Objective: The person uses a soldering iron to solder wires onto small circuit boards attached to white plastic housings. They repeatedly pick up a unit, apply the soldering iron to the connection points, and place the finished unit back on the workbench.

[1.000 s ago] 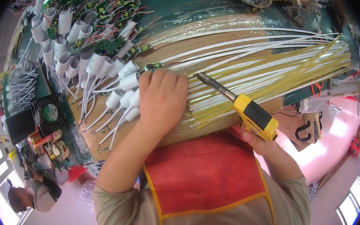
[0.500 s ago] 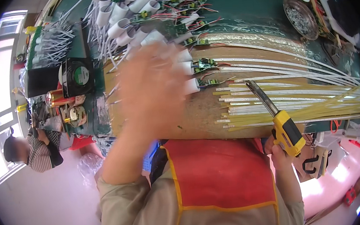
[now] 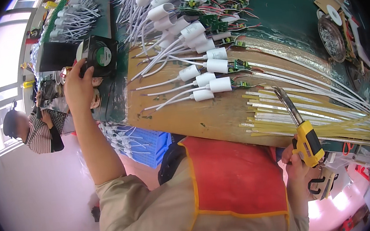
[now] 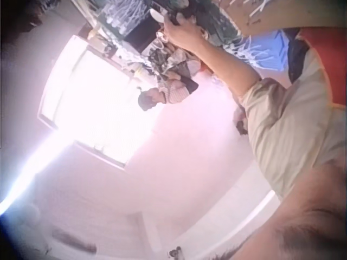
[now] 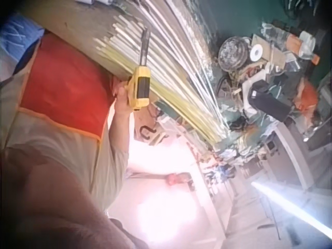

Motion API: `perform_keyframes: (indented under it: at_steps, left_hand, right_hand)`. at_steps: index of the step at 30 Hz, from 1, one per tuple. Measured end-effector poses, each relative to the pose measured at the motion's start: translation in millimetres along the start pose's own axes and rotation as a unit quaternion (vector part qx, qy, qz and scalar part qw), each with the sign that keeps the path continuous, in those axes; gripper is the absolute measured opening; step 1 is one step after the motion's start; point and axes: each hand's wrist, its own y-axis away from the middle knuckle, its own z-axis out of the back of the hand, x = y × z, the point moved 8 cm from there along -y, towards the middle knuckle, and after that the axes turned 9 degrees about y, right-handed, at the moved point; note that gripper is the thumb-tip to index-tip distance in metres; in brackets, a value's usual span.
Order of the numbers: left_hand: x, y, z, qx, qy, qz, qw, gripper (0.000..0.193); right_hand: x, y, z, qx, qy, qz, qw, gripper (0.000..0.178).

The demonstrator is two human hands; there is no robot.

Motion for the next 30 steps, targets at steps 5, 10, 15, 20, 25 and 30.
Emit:
perform_keyframes:
  at_steps: [5, 10, 15, 20, 25, 30]
  left_hand:
    - [14, 25, 13, 0.026, -0.029, 0.015, 0.999, 0.046]
    - [33, 51, 23, 0.085, 0.055, 0.035, 0.994, 0.049]
    - [37, 60, 27, 0.095, 0.058, 0.035, 0.993, 0.046]
    - [-65, 69, 30, -0.029, 0.07, -0.146, 0.986, 0.036]
    - [-205, 127, -41, 0.108, 0.183, -0.371, 0.904, 0.026]
    - [-292, 170, -92, 0.133, 0.204, -0.494, 0.834, 0.023]
  right_hand:
    - [-3, 3, 2, -0.004, -0.006, -0.012, 1.0, 0.067]
    - [2, 2, -2, 0.009, -0.01, -0.024, 1.0, 0.067]
    - [1, 3, -4, 0.0, -0.004, -0.044, 0.999, 0.067]
    - [-3, 4, -3, 0.017, 0.01, -0.061, 0.998, 0.068]
    - [-8, 5, 0, 0.024, 0.047, -0.056, 0.997, 0.067]
    - [-5, 9, 0, 0.026, 0.079, -0.022, 0.996, 0.056]
